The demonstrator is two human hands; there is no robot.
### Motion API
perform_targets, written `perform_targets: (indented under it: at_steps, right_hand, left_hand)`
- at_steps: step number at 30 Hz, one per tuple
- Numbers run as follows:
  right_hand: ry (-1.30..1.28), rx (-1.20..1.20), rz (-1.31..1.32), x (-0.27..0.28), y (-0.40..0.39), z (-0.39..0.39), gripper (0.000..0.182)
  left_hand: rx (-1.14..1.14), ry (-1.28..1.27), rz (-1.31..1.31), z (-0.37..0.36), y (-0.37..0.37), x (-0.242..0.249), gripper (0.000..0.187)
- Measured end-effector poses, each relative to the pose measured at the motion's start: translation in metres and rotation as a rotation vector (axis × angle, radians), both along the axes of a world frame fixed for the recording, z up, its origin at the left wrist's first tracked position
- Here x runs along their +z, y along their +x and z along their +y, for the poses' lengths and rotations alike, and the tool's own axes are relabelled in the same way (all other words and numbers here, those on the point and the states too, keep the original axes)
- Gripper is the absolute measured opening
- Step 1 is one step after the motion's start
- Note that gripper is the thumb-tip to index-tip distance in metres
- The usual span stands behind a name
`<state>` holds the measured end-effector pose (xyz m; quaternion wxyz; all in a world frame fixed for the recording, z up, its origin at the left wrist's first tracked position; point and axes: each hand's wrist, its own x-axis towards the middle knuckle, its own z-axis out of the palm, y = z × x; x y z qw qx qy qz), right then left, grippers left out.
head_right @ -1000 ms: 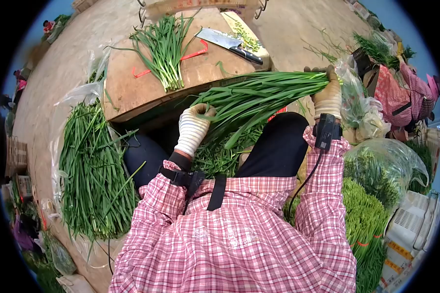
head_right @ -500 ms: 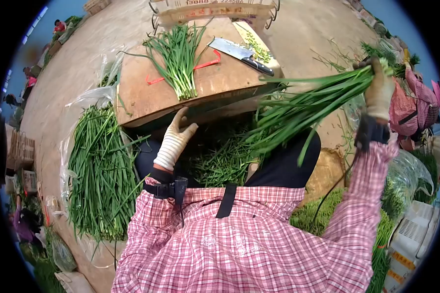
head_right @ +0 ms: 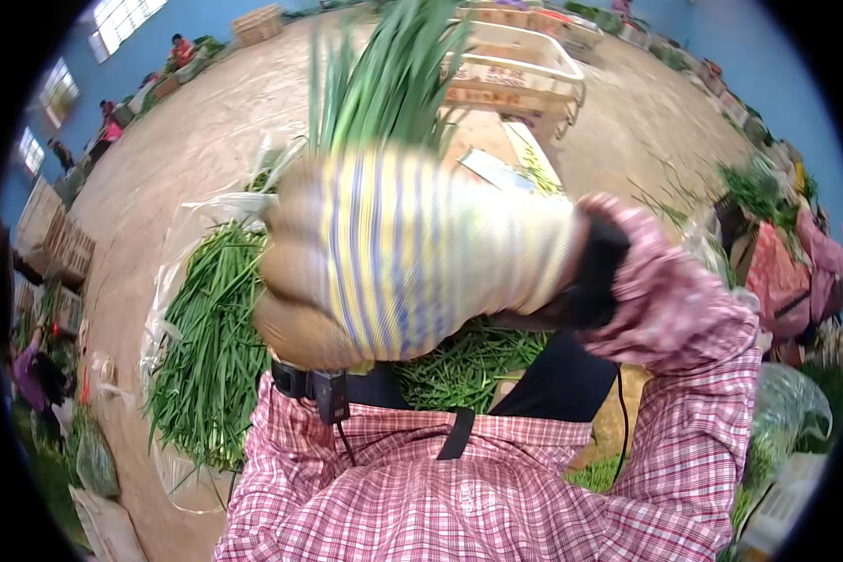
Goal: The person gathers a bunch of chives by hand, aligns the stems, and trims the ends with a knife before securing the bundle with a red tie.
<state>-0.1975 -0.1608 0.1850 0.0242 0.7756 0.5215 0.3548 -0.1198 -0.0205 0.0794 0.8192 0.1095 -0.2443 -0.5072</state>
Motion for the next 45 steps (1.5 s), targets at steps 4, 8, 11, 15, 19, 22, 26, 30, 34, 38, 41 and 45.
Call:
perform_targets:
  at_steps: [4,8,11,15,19,22,26,30,34,38,41,45]
  right_hand:
    - [-0.077,0.146,0.052,-0.109,0.041,0.013,0.027]
    - [-0.117,0.026,0.342,-0.191,0.035,0.013,0.009]
    - [-0.136,-0.158,0.553,-0.198,0.004,0.015,0.025]
    - [0.421,-0.437,0.688,-0.200,-0.032,-0.010,0.059]
    - [1.613,-0.511,1.284,-0.265,-0.042,0.001,0.054]
    - [0.851,-0.767,0.690,-0.282,-0.036,0.007,0.059]
    - [0.811,-0.723,0.764,-0.284,-0.035,0.005,0.059]
    - [1.017,-0.557,1.042,-0.266,-0.046,-0.011,0.056]
    - [1.533,-0.730,1.362,-0.264,-0.036,-0.003,0.071]
    - [1.692,-0.643,1.302,-0.283,-0.031,-0.006,0.068]
    - [1.911,-0.501,1.383,-0.275,-0.035,-0.014,0.060]
    - [1.899,-0.488,1.341,-0.271,-0.035,-0.015,0.059]
  left_hand:
    - [0.189,0.174,0.245,0.026,0.010,-0.088,0.085]
    - [0.152,0.350,0.396,0.030,0.008,-0.178,0.084]
    - [-0.142,0.101,0.599,0.023,0.003,-0.190,0.059]
    - [0.075,0.350,0.608,0.001,-0.003,-0.179,0.041]
    - [0.108,0.302,0.571,-0.006,0.003,-0.225,0.041]
    - [0.160,0.316,0.404,-0.009,0.004,-0.209,0.043]
    - [0.342,0.539,0.182,-0.008,0.000,-0.213,0.043]
    - [0.339,0.592,0.261,-0.009,-0.003,-0.203,0.035]
    - [0.359,0.662,0.190,-0.011,-0.009,-0.206,0.032]
    - [0.271,0.510,0.376,-0.006,-0.003,-0.227,0.031]
    - [0.155,0.359,0.594,0.000,0.002,-0.245,0.033]
    - [0.184,0.396,0.598,-0.003,-0.004,-0.231,0.030]
